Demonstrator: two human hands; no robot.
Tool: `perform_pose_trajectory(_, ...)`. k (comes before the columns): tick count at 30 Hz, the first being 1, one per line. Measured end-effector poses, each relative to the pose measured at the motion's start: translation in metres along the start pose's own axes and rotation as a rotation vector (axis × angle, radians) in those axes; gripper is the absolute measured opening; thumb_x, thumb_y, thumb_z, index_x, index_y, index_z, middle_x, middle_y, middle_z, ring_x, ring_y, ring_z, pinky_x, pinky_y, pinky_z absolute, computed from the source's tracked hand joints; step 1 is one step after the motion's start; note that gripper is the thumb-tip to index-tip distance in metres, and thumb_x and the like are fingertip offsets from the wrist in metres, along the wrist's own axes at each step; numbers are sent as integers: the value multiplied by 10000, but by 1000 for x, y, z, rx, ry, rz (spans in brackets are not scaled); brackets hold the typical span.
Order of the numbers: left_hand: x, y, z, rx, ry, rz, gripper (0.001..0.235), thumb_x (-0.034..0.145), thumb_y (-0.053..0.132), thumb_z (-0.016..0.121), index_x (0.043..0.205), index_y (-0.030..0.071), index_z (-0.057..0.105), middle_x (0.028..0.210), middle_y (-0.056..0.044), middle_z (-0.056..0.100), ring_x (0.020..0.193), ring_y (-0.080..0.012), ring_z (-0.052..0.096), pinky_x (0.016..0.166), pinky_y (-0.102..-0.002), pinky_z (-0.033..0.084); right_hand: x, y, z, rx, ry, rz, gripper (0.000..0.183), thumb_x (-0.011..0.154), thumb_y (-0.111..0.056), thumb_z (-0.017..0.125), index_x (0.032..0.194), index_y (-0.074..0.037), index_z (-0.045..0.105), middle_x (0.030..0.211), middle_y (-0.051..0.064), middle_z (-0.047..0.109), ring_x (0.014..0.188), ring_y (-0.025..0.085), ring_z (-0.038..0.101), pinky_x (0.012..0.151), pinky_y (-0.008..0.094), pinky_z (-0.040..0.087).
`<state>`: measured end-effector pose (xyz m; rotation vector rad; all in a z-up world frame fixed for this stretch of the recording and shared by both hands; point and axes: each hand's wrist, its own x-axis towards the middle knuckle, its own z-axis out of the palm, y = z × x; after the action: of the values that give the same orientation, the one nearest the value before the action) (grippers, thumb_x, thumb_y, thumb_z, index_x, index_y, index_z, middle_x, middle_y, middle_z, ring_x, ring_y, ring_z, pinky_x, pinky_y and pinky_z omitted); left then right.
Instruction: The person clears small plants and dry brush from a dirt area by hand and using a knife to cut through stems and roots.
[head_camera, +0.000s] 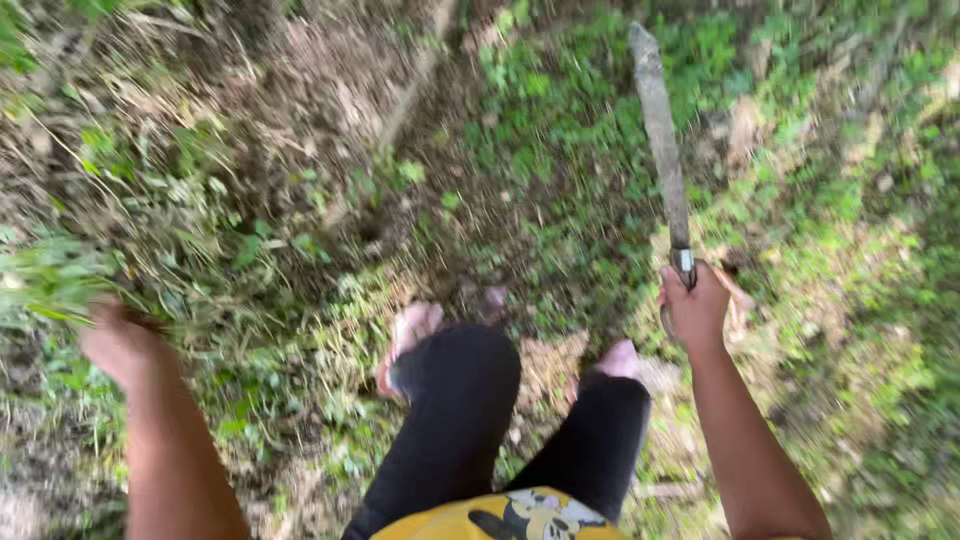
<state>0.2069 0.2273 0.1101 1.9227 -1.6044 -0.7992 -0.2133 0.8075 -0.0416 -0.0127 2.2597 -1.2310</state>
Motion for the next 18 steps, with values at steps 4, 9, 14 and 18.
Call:
perform_pose_trajectory(4, 50, -16, -23, 241, 101, 12, 189, 979, 161, 601, 1120, 65, 682, 1004, -70, 671, 835, -146, 650, 699, -319, 540, -39, 6, -54, -10, -22, 140, 199, 1003, -162, 698, 966, 14, 613, 711, 55, 656, 585, 119, 636, 538, 306, 509)
perform_pose_trajectory(9, 51, -7, 7, 466, 167, 40, 218, 937, 62, 636, 1134, 97, 721, 1111, -72, 663, 946, -160, 645, 815, -341, 554, -62, -15, -95, 106, -123, 205, 218, 977, -170, 699, 980, 24, 601, 746, 41, 659, 617, 90, 649, 556, 287, 564)
perform_pose_trajectory(14, -70, 63, 84, 359, -9, 330, 268, 924, -29, 628, 1131, 110, 727, 1196, -64, 641, 1031, -174, 627, 926, -368, 560, -70, -26, -131, -225, -233, 128, 245, 938, -111, 742, 1127, 24, 664, 846, 89, 735, 762, 180, 742, 719, 366, 570)
perform_pose_trajectory(18, -186, 117, 149, 404, -345, 659, 131, 972, 13, 683, 1050, 88, 758, 1249, -112, 660, 1193, -256, 606, 1035, -421, 509, -78, -6, -162, -4, -352, 40, 614, 855, -73, 767, 1406, -4, 505, 1061, 94, 713, 964, 199, 703, 859, 360, 561)
